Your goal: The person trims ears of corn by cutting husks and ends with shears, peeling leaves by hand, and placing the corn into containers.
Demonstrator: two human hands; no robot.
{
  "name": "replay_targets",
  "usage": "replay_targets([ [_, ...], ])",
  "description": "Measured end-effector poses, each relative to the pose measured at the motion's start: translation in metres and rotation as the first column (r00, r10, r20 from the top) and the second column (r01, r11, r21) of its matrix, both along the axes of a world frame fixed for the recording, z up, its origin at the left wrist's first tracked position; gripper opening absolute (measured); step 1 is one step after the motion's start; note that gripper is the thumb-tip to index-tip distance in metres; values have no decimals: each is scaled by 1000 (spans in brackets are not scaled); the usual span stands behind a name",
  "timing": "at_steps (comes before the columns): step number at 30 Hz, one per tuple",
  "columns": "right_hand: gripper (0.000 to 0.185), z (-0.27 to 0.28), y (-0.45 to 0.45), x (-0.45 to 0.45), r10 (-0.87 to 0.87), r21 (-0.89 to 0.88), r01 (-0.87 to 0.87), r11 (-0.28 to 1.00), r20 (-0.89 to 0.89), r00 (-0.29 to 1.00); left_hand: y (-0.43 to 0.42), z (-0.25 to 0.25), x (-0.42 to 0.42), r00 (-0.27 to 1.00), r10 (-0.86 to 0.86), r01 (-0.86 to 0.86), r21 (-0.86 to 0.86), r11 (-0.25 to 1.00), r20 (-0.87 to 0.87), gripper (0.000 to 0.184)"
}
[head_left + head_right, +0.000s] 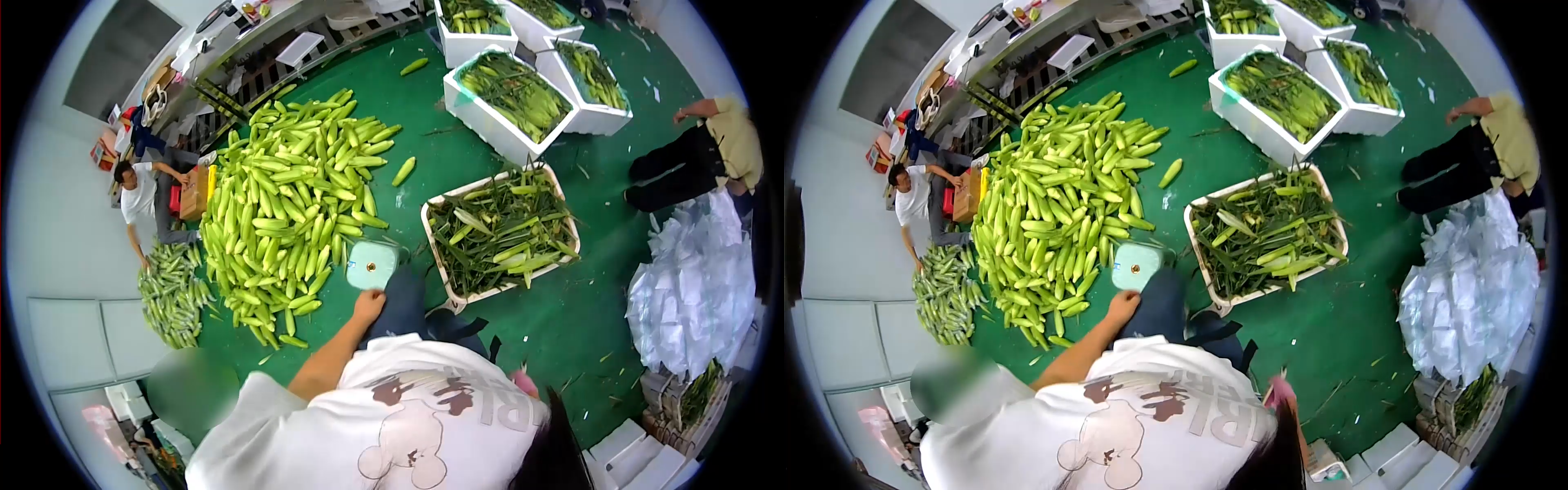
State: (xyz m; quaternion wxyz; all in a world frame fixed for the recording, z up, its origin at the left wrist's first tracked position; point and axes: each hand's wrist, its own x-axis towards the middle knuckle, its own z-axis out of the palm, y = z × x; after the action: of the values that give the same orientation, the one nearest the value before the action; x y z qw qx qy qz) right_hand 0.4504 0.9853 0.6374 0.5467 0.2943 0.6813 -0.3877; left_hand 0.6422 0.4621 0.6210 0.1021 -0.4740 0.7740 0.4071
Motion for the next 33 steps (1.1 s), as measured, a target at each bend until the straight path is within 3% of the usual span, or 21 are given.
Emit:
replay_targets([
  [2, 28, 5, -44, -17, -62, -55, 60, 997, -20, 998, -27, 34, -41, 961, -264, 230, -301, 926, -78, 39],
  [4, 29, 4, -77, -33, -107, -125, 88, 988, -150, 983, -76, 39, -76, 950, -309, 291, -227, 929, -47, 35],
  [6, 29, -13, -103, -33, -170, -214, 100, 972, -344, 923, -128, 29, -102, 973, -228, 229, -44, 973, 27, 34],
  [7, 27, -61, -99, -22, -244, -258, 141, 956, -428, 870, -151, 24, -116, 987, -155, 152, 70, 986, 41, 35],
  [9, 24, -15, -122, -21, -371, -270, 312, 911, -204, 906, -197, -4, -138, 993, -54, 30, 221, 975, 106, 37],
  [10, 23, 7, -139, -28, -425, -262, 390, 883, -91, 901, -207, 3, -154, 986, -87, 60, 181, 982, 144, 38],
  [12, 20, -9, -137, -11, -469, -201, 453, 869, -39, 882, -223, 10, -181, 940, -280, 272, 67, 960, 193, 40],
  [13, 20, -13, -141, -12, -459, -155, 451, 879, -20, 888, -242, -22, -182, 895, -402, 406, 24, 914, 191, 43],
  [15, 20, -25, -165, -17, -465, -78, 463, 883, 0, 885, -264, -24, -203, 802, -564, 538, 174, 825, 198, 44],
  [16, 20, -30, -184, -26, -470, -48, 469, 882, -1, 883, -280, -36, -211, 811, -573, 563, 110, 819, 118, 45],
  [18, 21, -41, -227, -53, -491, 5, 491, 871, -28, 871, -330, -51, -248, 870, -471, 448, 166, 879, 146, 47],
  [20, 22, -43, -274, -79, -512, 60, 515, 855, -63, 857, -388, -42, -296, 891, -395, 304, 353, 885, 225, 48],
  [22, 24, -37, -315, -97, -511, 87, 521, 849, -119, 852, -449, -48, -337, 836, -458, 380, 283, 881, 302, 44],
  [23, 24, -37, -331, -103, -503, 85, 519, 851, -154, 850, -478, -55, -349, 887, -422, 362, 285, 888, 189, 43],
  [25, 26, -32, -358, -109, -486, 61, 513, 856, -237, 841, -518, -54, -381, 946, -277, 228, 264, 937, 168, 41],
  [26, 27, -33, -369, -111, -481, 34, 510, 859, -288, 828, -526, -42, -400, 983, -75, 19, 314, 949, 165, 36],
  [27, 28, -28, -381, -114, -467, 12, 501, 865, -346, 814, -540, -40, -418, 961, -43, -58, 351, 935, 273, 36],
  [29, 31, -25, -400, -111, -448, -42, 488, 872, -468, 761, -556, -54, -431, 929, -182, 80, 307, 949, 322, 36],
  [30, 32, -26, -405, -110, -445, -75, 480, 874, -519, 730, -551, -33, -449, 902, -251, 153, 281, 947, 353, 36],
  [32, 34, -23, -417, -99, -425, -100, 460, 882, -588, 688, -553, -45, -456, 814, -507, 420, 315, 851, 283, 37],
  [33, 34, -10, -427, -96, -424, -82, 466, 881, -574, 700, -546, -41, -457, 813, -532, 457, 307, 835, 237, 38],
])
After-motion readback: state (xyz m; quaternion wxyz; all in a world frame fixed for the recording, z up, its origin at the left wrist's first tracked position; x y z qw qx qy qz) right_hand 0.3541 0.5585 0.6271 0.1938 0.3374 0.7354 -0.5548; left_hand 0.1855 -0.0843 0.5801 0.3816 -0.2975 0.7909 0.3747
